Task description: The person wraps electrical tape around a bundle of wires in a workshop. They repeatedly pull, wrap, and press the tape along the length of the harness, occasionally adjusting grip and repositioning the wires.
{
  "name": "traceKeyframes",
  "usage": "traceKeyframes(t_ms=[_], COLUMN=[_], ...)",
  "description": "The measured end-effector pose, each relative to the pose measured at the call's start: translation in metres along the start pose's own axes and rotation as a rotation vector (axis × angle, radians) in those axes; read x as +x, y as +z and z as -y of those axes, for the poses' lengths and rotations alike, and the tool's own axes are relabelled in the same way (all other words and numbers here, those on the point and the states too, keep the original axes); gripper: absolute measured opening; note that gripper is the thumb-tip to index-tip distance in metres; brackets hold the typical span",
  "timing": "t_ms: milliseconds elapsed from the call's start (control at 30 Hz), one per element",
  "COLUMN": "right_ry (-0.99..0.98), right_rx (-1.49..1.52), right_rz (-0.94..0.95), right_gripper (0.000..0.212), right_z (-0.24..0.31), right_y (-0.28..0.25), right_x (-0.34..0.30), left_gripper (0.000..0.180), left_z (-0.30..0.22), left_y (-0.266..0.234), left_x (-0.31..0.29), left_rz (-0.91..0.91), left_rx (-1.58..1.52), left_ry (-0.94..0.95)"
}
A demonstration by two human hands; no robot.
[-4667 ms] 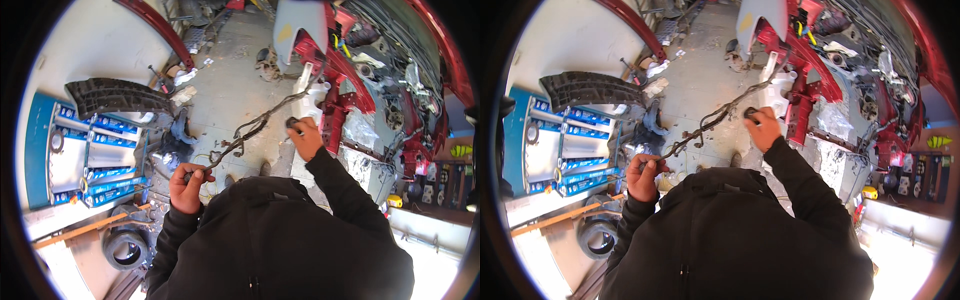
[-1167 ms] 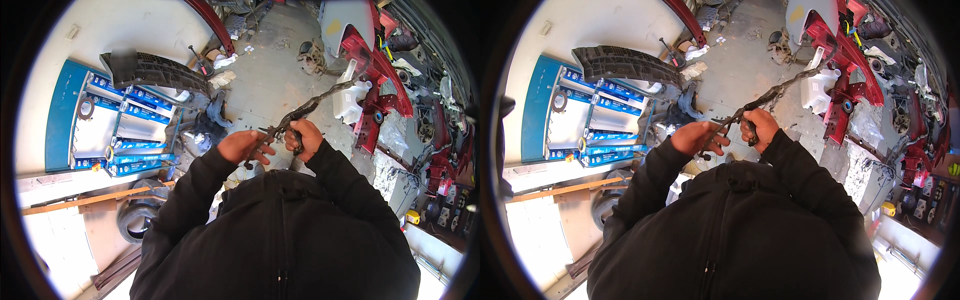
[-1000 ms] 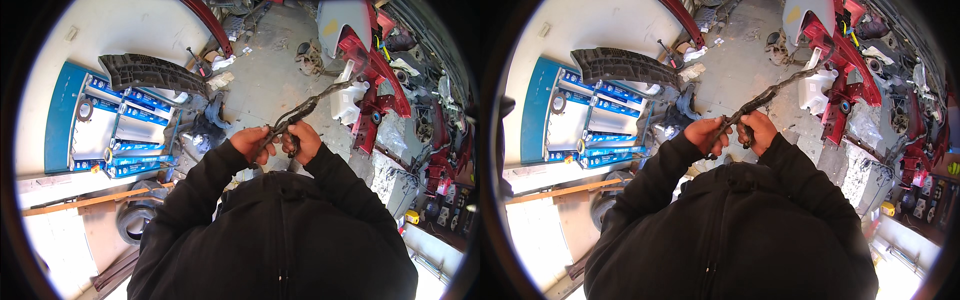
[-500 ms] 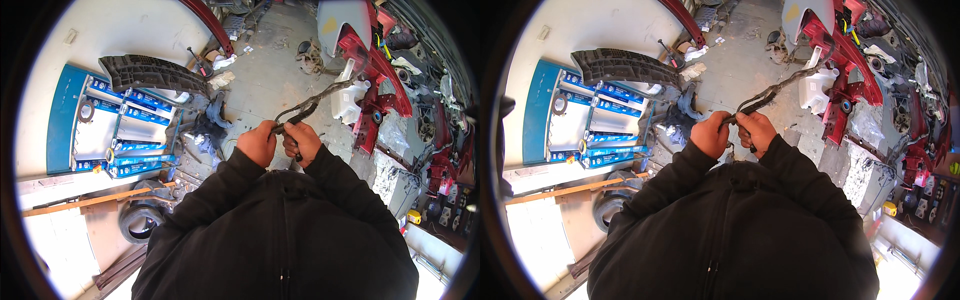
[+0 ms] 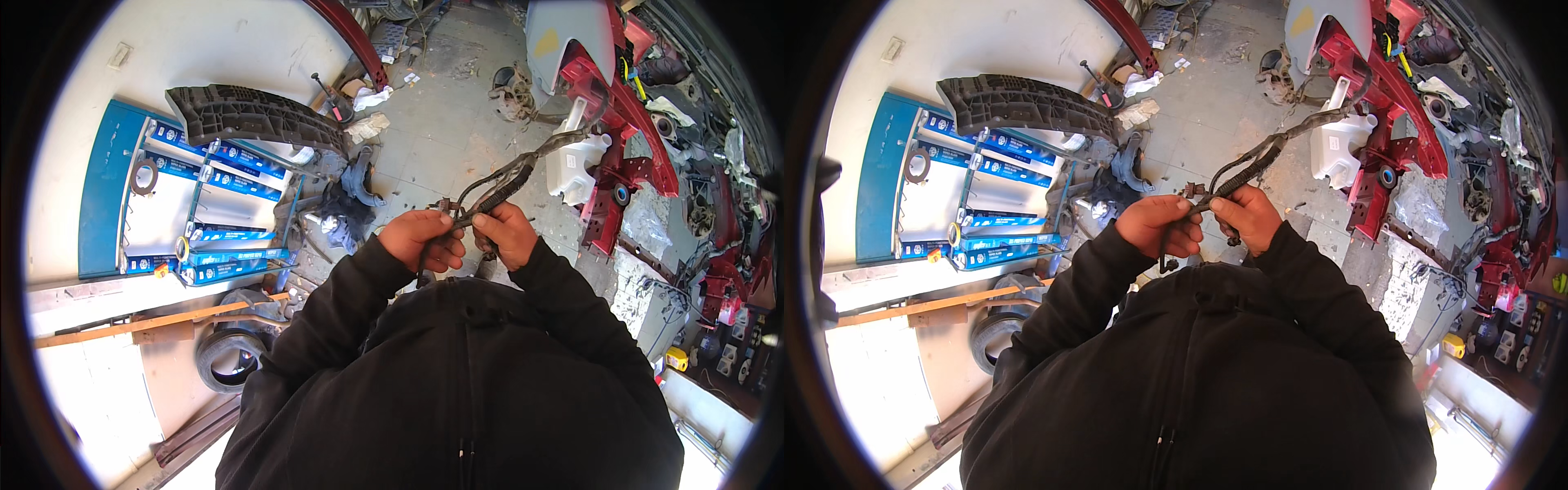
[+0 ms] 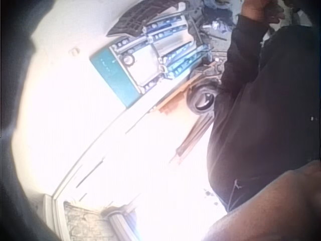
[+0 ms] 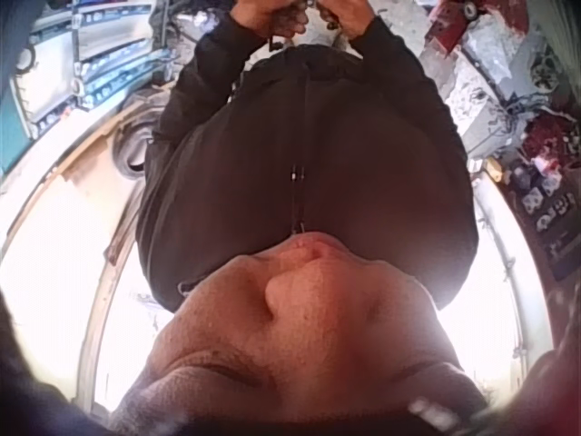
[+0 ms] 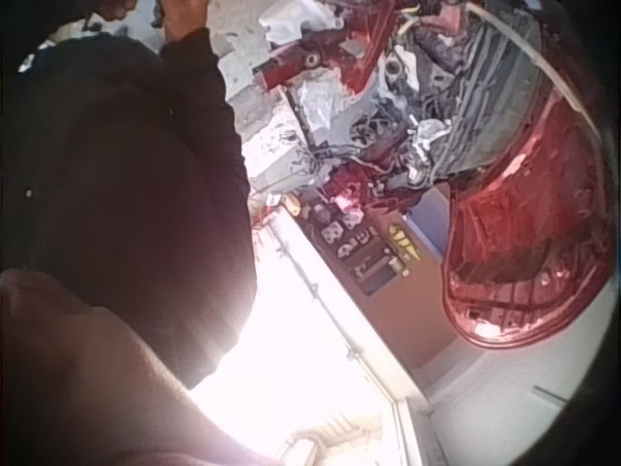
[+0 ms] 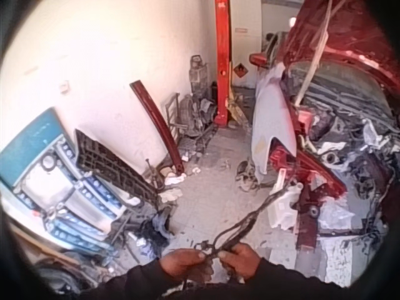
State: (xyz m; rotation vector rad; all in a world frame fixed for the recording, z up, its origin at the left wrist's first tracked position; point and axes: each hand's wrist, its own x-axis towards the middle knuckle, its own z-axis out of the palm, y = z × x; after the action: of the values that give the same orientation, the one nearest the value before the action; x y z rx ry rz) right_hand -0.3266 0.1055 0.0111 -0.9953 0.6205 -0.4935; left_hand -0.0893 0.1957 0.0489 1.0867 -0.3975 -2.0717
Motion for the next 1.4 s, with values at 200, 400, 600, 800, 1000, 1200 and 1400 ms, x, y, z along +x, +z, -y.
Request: traceKeyframes(t_ms=[200,400,600,800,1000,1200,1400], right_ry=[0.178,0.132,0.077,0.127,0.285,0.292,0.280], right_rx=[-0.108,0.107,0.234,0.272,0.382,0.450,0.551], right_rz=[0.044,-0.262,-0.341,-0.659,-0.438,-0.377,-0.324], right_gripper=[0.020,0.019,0.027,0.026,0.025,0.027,0.030], right_z=[0.008,0.007,0.020,0.024,-0.006,-0.006,-0.016], right_y=[-0.008,0.025,0.062,0.039,0.004,0.004,-0.013], right_x=[0.001,-0.004,-0.003,0.007,-0.010,-0.005,-0.002], left_gripper=[0.016,0.010,0.009,0.018,0.013,0.049,0.033], left_z=[0.014,0.012,0.024,-0.011,-0.029,0.019,0.061], left_y=[0.009,0.030,0.030,0.011,-0.106,-0.129,-0.042], left_x=[0.014,0.009,0.008,-0.045,-0.071,-0.005,-0.005], left_rz=[-0.088,-0.440,-0.647,-1.012,-0.853,-1.030,-0.017], left_rx=[0.695,1.390,0.920,1.284,0.777,1.440,0.732], left_ry=[0.396,1.348,1.283,1.589,0.929,0.978,0.456])
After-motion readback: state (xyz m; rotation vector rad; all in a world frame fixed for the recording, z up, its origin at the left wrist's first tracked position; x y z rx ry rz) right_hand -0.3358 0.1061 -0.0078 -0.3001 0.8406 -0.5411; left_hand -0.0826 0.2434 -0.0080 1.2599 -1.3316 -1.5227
